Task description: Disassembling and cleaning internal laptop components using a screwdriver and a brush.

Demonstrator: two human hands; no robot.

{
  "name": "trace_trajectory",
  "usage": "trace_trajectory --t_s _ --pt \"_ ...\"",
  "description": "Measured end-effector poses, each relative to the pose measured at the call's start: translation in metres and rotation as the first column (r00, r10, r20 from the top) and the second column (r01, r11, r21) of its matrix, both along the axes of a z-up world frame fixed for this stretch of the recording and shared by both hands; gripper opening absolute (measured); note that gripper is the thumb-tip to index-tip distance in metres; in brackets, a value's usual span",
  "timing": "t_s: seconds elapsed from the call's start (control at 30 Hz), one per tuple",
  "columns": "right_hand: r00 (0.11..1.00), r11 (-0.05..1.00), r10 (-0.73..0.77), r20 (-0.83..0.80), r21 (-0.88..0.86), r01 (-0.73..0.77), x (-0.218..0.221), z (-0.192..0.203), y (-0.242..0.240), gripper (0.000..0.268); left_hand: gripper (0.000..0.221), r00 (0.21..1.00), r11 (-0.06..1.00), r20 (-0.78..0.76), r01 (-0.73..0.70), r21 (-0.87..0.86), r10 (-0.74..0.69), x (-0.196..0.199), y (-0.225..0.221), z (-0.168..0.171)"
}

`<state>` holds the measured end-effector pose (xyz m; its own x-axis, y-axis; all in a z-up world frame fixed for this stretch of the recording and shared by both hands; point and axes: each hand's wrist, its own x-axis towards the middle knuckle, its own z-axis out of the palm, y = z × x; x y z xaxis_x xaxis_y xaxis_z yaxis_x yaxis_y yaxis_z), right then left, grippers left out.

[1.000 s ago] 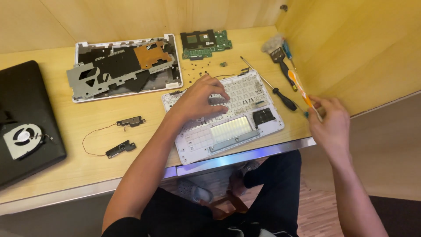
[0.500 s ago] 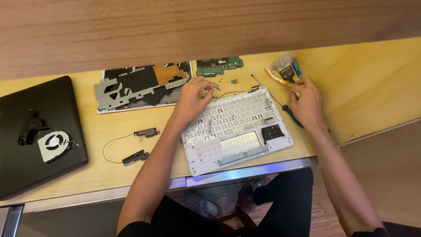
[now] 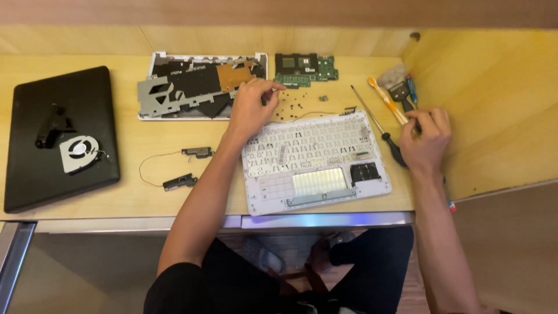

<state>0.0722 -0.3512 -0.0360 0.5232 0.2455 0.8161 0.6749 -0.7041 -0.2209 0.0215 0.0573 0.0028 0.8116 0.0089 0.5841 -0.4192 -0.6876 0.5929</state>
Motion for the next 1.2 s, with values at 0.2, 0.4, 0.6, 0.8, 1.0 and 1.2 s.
trace_trajectory --t_s 0.2,0.4,0.6,0.8,1.0,1.2 --pt "0.971 0.994 0.102 -0.217 -0.027 -0.11 0.005 -0.012 0.01 0.019 0.019 1.0 1.0 0.025 -0.019 0.015 0.018 -0.007 -0.003 0.0" --pt "0.957 0.993 0.105 -0.269 -0.029 -0.117 -0.002 -0.006 0.015 0.016 0.021 1.0 1.0 0.0 -0.014 -0.017 0.014 -0.015 -0.003 0.002" --pt "0.993 0.993 -0.1 0.062 -0.06 0.104 0.005 -0.004 -0.003 0.017 0.021 0.999 1.0 -0.033 -0.015 -0.027 0.014 -0.016 -0.006 0.004" --pt "0.998 1.0 -0.009 0.054 -0.011 0.01 -0.005 0.005 0.009 0.017 0.024 0.995 0.991 -0.096 0.001 0.135 0.012 0.035 0.0 0.003" --pt "0.999 1.0 0.009 0.051 -0.015 -0.008 -0.001 0.009 0.011 0.014 0.065 0.832 0.829 -0.459 -0.003 0.559 0.313 0.089 -0.035 0.049" --pt "1.0 0.999 0.01 0.025 -0.054 -0.008 0.008 -0.002 0.014 0.014 0.079 0.678 0.9 -0.657 -0.017 0.436 0.331 0.136 -0.02 0.003"
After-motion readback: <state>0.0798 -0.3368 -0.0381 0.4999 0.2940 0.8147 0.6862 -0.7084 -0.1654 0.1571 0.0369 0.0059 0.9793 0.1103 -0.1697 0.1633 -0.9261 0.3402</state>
